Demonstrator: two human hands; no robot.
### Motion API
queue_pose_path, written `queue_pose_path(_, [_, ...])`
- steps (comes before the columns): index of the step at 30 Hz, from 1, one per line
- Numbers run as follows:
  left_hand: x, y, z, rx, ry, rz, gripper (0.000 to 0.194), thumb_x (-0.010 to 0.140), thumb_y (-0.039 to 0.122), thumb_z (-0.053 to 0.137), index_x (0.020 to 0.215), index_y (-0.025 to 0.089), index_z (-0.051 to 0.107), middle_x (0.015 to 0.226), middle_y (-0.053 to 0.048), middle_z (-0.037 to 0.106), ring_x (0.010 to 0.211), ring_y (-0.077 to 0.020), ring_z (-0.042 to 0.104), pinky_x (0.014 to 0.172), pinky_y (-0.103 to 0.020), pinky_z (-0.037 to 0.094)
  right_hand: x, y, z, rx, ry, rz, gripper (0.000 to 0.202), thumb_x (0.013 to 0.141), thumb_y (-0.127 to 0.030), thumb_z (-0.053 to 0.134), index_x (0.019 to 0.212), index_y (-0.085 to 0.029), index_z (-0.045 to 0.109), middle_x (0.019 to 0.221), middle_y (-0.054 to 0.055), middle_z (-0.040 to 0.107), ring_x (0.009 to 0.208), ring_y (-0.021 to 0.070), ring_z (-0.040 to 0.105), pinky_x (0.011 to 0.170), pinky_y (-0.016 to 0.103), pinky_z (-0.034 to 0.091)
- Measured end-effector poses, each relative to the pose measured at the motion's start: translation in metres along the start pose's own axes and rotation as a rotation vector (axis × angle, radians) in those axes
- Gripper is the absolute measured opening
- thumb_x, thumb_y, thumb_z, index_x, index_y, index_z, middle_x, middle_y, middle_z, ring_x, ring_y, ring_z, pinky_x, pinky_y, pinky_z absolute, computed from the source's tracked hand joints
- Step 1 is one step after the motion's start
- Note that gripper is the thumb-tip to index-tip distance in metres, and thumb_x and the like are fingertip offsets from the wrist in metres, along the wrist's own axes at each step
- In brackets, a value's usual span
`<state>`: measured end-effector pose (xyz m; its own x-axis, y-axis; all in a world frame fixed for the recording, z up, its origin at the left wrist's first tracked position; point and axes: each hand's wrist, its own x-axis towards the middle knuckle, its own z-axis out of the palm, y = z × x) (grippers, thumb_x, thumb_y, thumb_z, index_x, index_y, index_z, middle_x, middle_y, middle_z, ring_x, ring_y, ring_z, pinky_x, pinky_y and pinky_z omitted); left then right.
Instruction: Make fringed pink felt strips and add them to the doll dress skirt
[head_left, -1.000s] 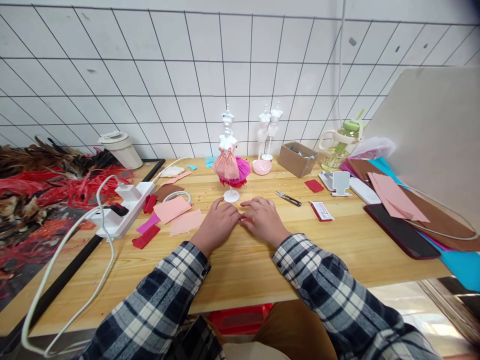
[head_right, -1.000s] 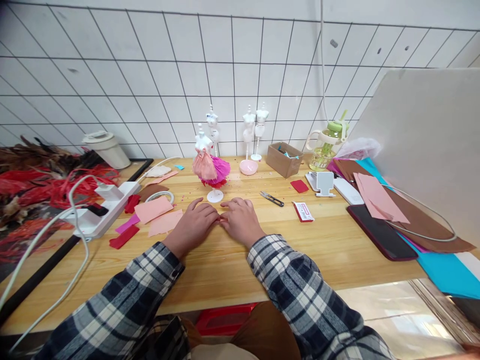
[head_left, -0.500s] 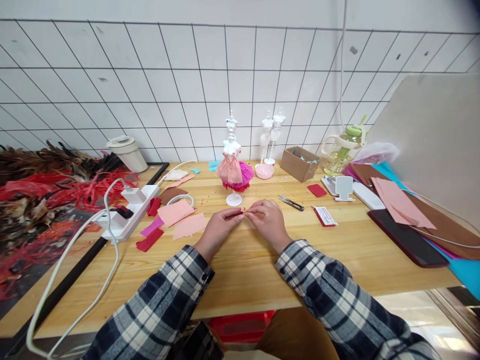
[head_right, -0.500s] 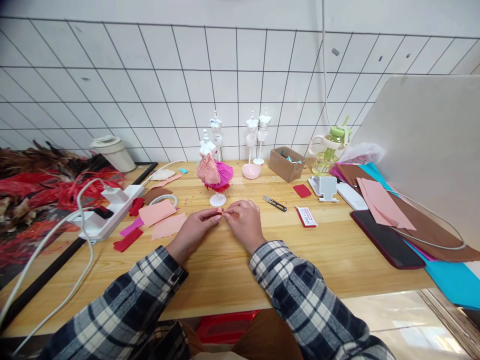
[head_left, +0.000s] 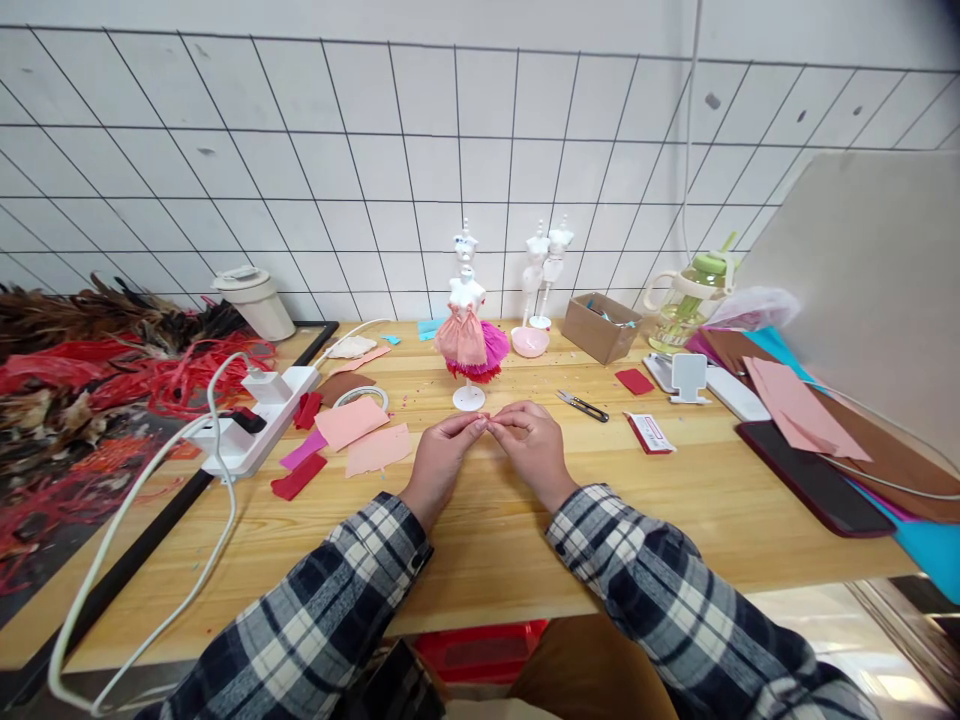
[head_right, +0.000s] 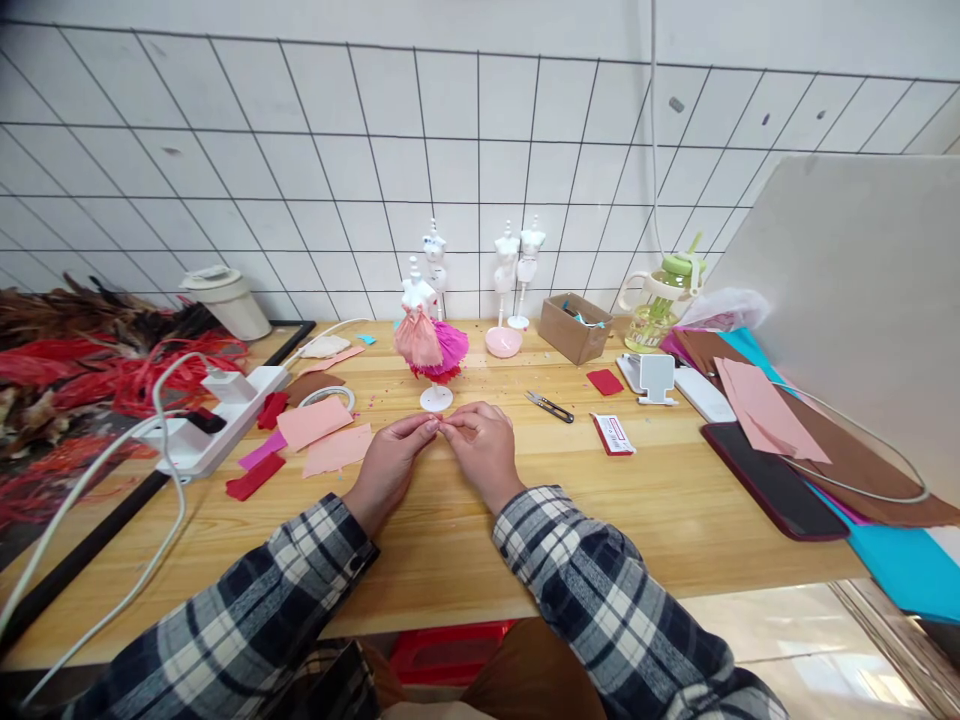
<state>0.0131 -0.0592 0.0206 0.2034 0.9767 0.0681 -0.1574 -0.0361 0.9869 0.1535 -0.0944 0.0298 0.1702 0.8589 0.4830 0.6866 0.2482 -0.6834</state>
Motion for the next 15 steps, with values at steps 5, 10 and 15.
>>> queue_pose_path(5, [-0.003,0.014,-0.005,0.22,-0.074,0.196,0.023,0.077,0.036,0.067,0.087,0.017,0.073,0.11,-0.008,0.07,0.103,-0.0212,0.063,0.099,-0.039,0.044,0.003,-0.001,-0.008,0.012,-0.051,-0.074,0.021,0.085,-0.037,0.059,0.094,-0.023,0.073,0.103,0.006,0.067,0.101,0.0186,0.058,0.092,0.032,0.043])
queue_pose_path(10, [0.002,0.032,-0.021,0.658,-0.098,0.54,0.018,0.086,0.031,0.059,0.088,0.021,0.073,0.111,-0.006,0.071,0.12,-0.0221,0.054,0.106,-0.043,0.038,0.005,-0.001,-0.022,0.023,-0.075,-0.244,0.039,0.083,-0.041,0.062,0.118,-0.024,0.064,0.117,0.007,0.061,0.111,0.0191,0.052,0.099,0.033,0.039])
queue_pose_path(15, [0.01,0.026,-0.03,0.848,-0.309,0.599,0.018,0.086,0.03,0.058,0.093,0.022,0.074,0.1,-0.005,0.074,0.114,-0.0227,0.057,0.1,-0.042,0.043,0.005,0.002,-0.023,-0.006,-0.179,-0.283,0.025,0.089,-0.041,0.057,0.103,-0.027,0.072,0.098,0.004,0.07,0.096,0.0176,0.058,0.089,0.032,0.042])
